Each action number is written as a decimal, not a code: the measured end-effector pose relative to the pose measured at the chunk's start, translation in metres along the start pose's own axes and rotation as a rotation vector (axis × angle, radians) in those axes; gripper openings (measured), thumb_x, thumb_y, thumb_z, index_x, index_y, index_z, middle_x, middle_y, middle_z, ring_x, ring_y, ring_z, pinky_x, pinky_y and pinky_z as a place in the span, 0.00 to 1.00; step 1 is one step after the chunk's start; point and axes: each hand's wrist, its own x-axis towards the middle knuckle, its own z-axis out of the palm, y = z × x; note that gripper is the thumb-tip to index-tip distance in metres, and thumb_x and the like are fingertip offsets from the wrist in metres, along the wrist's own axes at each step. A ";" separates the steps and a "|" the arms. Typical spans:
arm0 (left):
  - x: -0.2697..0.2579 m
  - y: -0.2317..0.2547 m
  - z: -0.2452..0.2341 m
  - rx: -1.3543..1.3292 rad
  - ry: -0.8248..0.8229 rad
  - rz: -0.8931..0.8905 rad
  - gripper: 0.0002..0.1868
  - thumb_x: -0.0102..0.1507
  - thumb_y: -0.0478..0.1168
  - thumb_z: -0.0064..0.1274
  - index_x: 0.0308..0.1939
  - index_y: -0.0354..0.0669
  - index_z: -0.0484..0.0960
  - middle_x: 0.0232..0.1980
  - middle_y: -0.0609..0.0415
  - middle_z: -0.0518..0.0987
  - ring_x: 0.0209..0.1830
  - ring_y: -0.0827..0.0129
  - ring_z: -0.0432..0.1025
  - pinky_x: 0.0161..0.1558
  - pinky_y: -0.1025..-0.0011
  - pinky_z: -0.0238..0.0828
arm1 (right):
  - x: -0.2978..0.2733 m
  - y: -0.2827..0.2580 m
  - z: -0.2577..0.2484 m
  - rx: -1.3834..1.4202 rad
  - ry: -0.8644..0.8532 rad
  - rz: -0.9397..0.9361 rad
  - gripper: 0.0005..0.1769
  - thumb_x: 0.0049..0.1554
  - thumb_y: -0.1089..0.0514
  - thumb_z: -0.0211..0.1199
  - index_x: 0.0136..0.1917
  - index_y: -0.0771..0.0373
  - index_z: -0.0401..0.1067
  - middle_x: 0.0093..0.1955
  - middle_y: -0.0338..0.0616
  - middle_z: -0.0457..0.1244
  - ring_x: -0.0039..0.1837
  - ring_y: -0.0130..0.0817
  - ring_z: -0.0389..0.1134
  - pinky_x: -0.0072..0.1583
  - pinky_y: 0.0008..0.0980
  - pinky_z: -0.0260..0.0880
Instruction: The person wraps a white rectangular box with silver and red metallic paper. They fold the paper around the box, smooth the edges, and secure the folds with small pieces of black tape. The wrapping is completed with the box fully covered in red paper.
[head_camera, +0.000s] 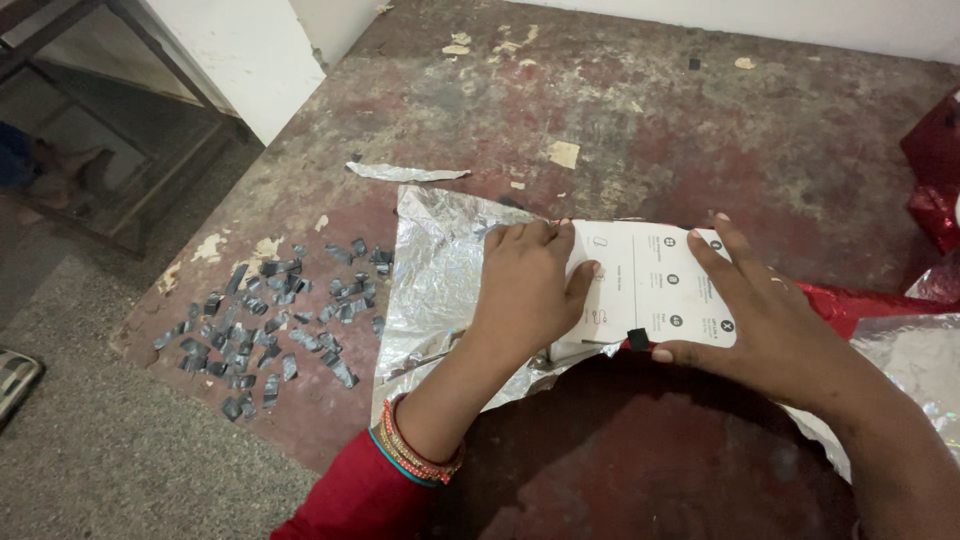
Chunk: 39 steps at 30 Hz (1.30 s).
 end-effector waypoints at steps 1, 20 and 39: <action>0.000 -0.001 0.000 -0.021 -0.022 -0.020 0.25 0.61 0.48 0.60 0.54 0.30 0.82 0.46 0.43 0.80 0.50 0.51 0.73 0.57 0.54 0.62 | 0.000 0.000 0.000 0.001 0.000 0.008 0.75 0.36 0.21 0.72 0.84 0.54 0.43 0.89 0.49 0.28 0.82 0.57 0.37 0.75 0.58 0.45; -0.008 0.002 -0.002 -0.040 0.015 -0.029 0.26 0.63 0.46 0.58 0.58 0.30 0.80 0.49 0.44 0.79 0.55 0.52 0.69 0.61 0.53 0.58 | -0.003 -0.003 -0.003 0.064 0.005 -0.022 0.75 0.37 0.22 0.72 0.84 0.56 0.43 0.86 0.50 0.28 0.83 0.57 0.37 0.75 0.56 0.46; -0.014 0.005 -0.003 -0.033 0.175 0.015 0.22 0.61 0.45 0.60 0.52 0.31 0.82 0.58 0.38 0.78 0.61 0.48 0.69 0.65 0.53 0.58 | -0.006 -0.004 -0.005 0.111 0.062 -0.098 0.72 0.37 0.27 0.74 0.83 0.58 0.46 0.87 0.53 0.30 0.83 0.56 0.38 0.74 0.51 0.46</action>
